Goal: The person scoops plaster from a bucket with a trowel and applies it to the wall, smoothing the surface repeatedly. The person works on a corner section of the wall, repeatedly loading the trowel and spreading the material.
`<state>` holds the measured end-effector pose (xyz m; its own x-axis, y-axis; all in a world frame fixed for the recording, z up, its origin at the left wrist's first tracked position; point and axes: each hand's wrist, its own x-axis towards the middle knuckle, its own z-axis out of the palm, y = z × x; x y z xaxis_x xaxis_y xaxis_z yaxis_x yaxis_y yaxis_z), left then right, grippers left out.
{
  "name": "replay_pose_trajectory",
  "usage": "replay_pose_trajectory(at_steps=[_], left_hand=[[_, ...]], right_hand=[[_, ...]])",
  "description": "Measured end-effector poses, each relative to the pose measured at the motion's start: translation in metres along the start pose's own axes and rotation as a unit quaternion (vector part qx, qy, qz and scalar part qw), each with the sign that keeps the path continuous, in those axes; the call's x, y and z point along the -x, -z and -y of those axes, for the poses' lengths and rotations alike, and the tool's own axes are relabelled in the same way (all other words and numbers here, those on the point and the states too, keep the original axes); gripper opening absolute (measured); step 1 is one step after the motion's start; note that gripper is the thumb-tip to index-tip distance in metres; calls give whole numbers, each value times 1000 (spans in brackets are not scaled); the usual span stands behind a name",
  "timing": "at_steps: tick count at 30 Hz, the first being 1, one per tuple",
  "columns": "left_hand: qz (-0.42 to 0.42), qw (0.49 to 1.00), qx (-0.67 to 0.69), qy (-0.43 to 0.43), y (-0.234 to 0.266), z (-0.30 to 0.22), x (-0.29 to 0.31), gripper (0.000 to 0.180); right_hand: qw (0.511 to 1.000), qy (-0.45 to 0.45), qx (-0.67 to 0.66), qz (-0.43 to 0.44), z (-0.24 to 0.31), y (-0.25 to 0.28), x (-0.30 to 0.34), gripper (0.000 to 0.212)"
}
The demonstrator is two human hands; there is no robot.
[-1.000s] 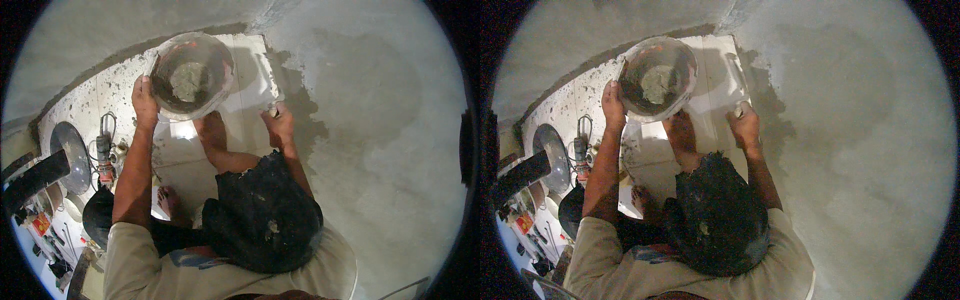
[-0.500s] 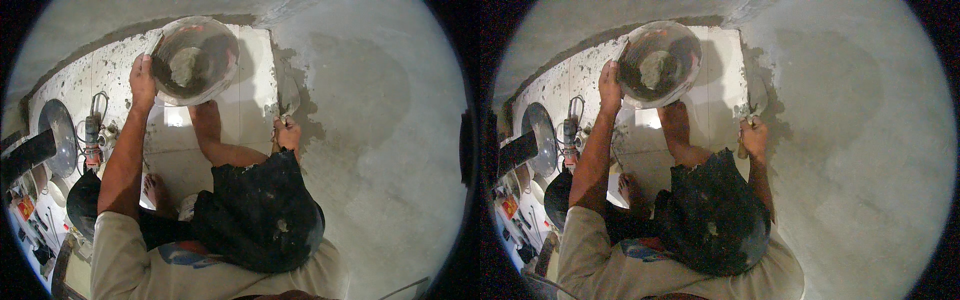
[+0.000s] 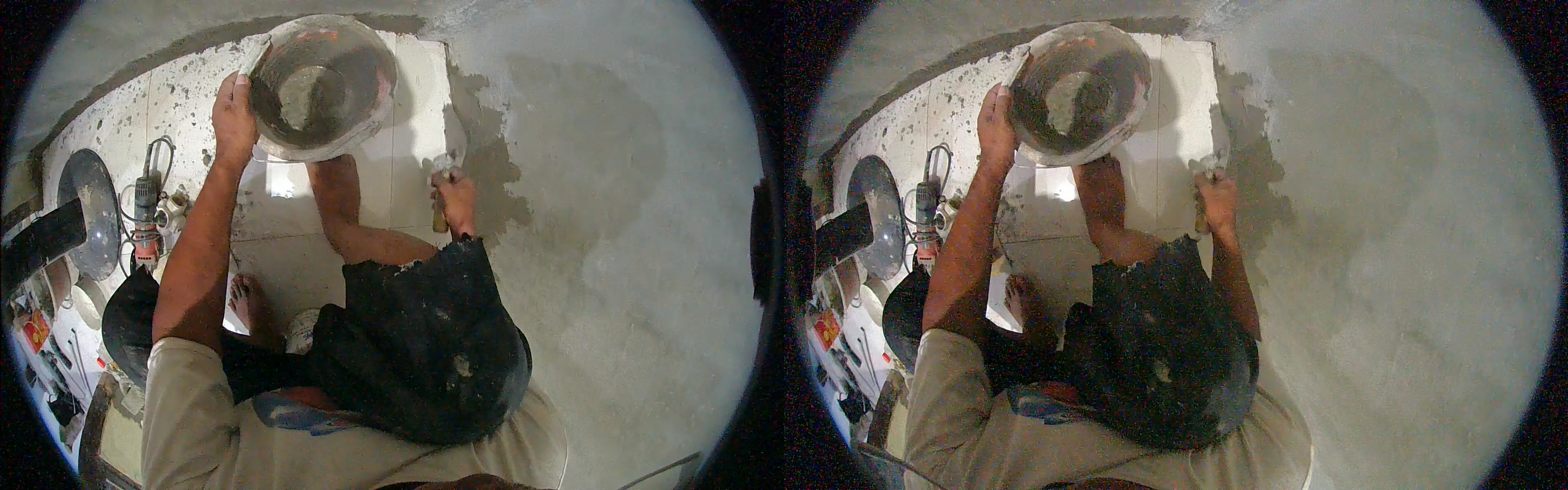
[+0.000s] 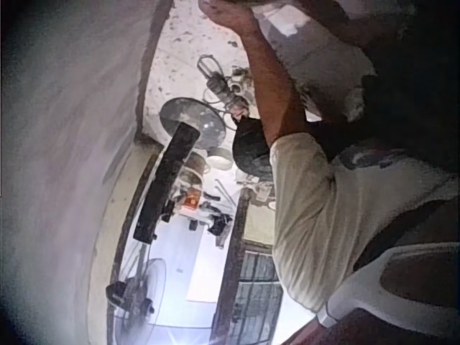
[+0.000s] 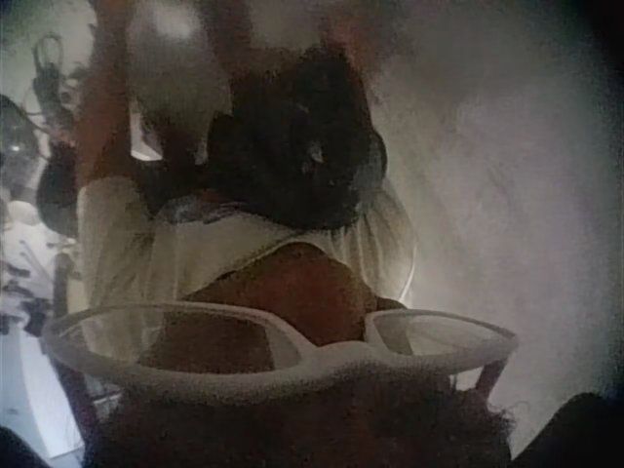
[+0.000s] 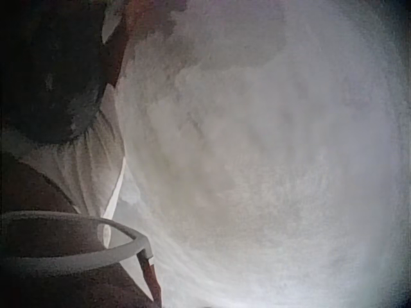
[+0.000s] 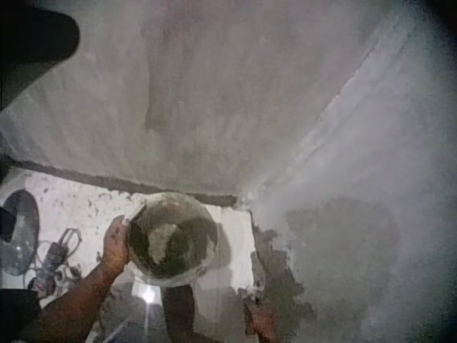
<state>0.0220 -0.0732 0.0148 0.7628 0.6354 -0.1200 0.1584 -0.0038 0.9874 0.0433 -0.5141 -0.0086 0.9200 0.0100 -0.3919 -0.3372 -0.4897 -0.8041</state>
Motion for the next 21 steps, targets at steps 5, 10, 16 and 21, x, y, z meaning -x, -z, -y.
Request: replay_pose_trajectory(at_steps=[5, 10, 16, 21], left_hand=[[-11, 999, -38, -7, -6, 12, -7, 43], [-4, 1000, -12, 3, 2, -1, -2, 45], [6, 1000, 14, 5, -2, 8, -6, 43], [7, 1000, 21, -5, -8, 1, 0, 42]], right_hand=[[983, 28, 152, -103, -16, -12, -57, 19], [993, -2, -46, -112, 52, -9, -14, 20], [981, 87, 26, -170, 17, 14, 11, 21], [991, 26, 63, -113, -6, 2, -15, 19]])
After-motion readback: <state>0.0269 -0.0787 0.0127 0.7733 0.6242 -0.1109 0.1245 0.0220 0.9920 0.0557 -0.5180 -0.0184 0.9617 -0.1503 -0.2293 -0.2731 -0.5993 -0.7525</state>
